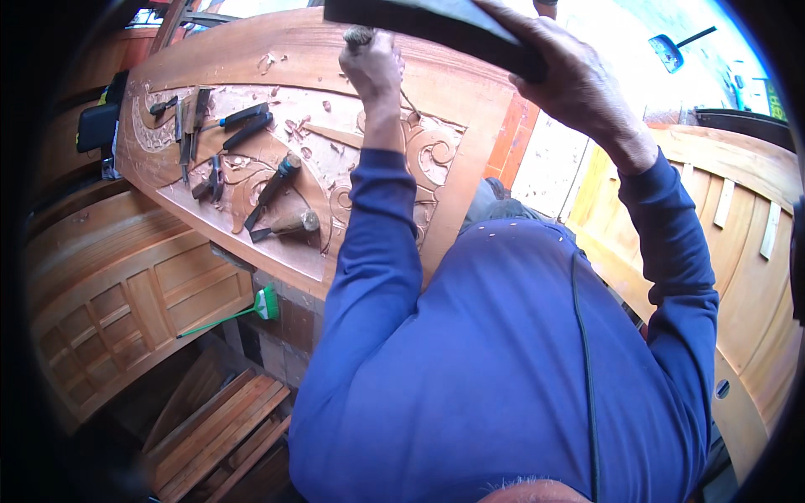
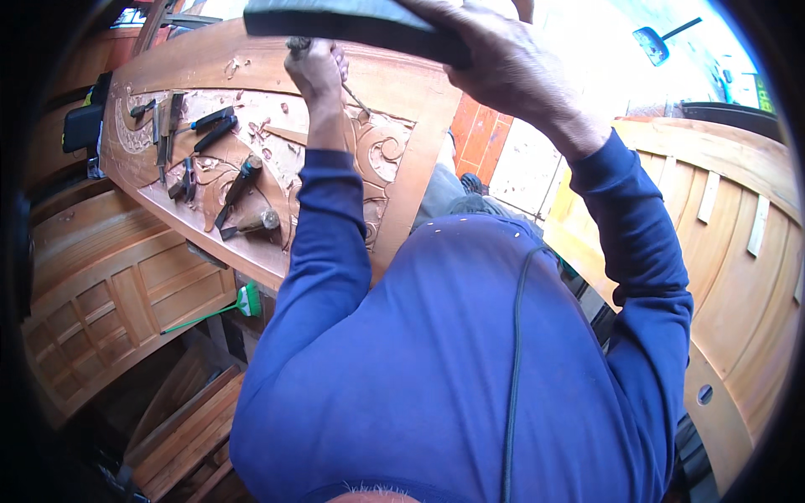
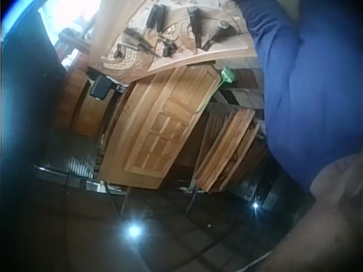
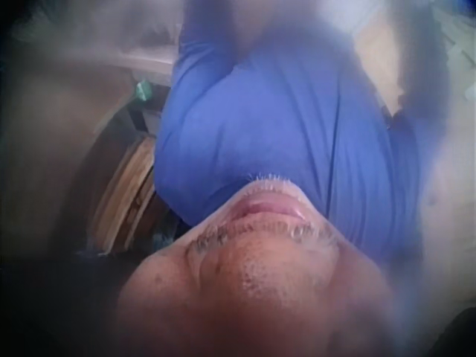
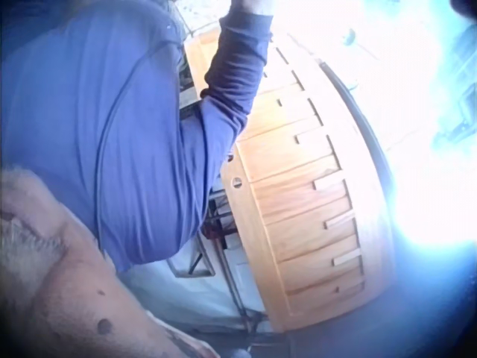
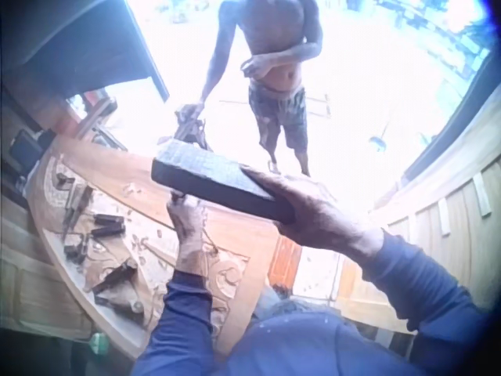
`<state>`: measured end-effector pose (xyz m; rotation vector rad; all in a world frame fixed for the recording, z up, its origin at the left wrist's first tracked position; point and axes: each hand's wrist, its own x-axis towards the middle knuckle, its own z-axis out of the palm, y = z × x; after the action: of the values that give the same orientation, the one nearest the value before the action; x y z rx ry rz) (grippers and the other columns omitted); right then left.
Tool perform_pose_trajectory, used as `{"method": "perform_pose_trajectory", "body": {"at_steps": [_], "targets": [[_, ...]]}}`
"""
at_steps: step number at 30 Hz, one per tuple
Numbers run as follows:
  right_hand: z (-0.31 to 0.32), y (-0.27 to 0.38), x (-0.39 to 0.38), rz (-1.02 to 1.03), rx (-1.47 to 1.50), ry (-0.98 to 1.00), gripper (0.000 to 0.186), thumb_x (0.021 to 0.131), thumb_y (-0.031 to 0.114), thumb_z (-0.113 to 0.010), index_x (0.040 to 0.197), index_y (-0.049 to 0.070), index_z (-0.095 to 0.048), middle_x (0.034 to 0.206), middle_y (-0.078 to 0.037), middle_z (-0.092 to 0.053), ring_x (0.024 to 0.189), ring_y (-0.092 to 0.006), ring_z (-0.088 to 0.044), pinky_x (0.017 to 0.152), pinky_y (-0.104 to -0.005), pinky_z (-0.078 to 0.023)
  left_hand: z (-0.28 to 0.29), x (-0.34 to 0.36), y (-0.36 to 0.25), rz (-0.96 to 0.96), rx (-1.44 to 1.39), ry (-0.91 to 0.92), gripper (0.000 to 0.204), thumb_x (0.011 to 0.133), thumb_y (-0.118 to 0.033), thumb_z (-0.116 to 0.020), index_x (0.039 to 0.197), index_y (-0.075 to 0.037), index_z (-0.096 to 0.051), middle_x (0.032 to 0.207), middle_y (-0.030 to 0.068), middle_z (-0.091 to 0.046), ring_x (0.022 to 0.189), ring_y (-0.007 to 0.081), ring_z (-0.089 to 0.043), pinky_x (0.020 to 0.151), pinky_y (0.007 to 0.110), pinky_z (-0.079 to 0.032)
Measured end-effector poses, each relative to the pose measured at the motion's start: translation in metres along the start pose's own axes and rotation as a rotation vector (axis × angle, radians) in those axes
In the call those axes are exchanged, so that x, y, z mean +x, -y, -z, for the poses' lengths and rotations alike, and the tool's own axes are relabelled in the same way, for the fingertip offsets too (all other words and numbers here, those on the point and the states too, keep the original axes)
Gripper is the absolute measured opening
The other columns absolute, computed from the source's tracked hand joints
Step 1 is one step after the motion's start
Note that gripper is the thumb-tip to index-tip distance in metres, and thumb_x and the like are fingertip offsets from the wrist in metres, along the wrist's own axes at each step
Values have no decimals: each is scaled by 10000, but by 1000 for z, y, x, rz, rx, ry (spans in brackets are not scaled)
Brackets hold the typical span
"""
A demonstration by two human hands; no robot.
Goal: The person carves a decorative floral pattern into a wooden panel, striking a chisel with a mallet and using various hand tools to refine the details.
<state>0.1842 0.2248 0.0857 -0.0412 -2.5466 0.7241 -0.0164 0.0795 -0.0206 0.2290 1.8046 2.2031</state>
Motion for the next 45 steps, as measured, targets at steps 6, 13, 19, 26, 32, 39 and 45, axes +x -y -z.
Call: {"method": "perform_pose_trajectory", "body": {"at_steps": [6,13,19,26,32,39,45], "targets": [[42,4,-14,-130,63,-74,873,792,-19,-770,1572,103,-399,1495,-179,-542,1371,-303,-538,1118,-406,-457,-1,-61,-24,-277,-24,-14,375,932,-121,-691,675,-130,-418,535,-26,-410,405,88,-381,377,256,-308],[66,12,-4,-196,44,-266,858,809,-19,-755,1570,169,-404,1376,-143,-559,1225,-277,-557,1003,-394,-478,1,-43,-27,-136,-76,56,355,900,-118,-711,656,-137,-455,519,-45,-397,402,75,-397,382,245,-313],[42,16,13,77,30,-187,819,851,-13,-714,1563,269,-424,1199,-130,-609,1003,-293,-634,828,-399,-544,7,-59,-17,-194,-28,164,282,897,-34,-686,711,-121,-492,562,-42,-447,440,65,-434,406,242,-316],[16,8,19,221,-348,74,787,899,-17,-643,1545,383,-438,1042,-109,-613,796,-263,-659,670,-405,-574,14,-62,-16,-133,49,208,173,911,-33,-728,769,-35,-628,583,13,-541,489,109,-522,488,269,-436],[21,17,-5,-97,120,-17,799,836,20,-746,1558,153,-431,1289,-197,-645,1108,-335,-657,956,-427,-534,-4,-45,-12,-183,69,147,249,938,-148,-757,777,-96,-574,578,-34,-503,448,60,-467,399,212,-324],[23,9,-29,-165,231,29,894,783,3,-785,1578,115,-392,1460,-193,-560,1332,-344,-565,1100,-415,-469,0,-41,-19,-106,-104,133,305,922,-119,-720,724,-133,-487,566,-47,-425,433,62,-423,382,224,-310],[39,33,-10,-253,197,-154,924,754,5,-812,1568,37,-375,1497,-180,-535,1312,-267,-573,1073,-402,-484,16,-50,-18,-102,-197,144,339,915,-128,-720,681,-133,-475,529,-57,-379,392,56,-351,368,234,-249]]}}
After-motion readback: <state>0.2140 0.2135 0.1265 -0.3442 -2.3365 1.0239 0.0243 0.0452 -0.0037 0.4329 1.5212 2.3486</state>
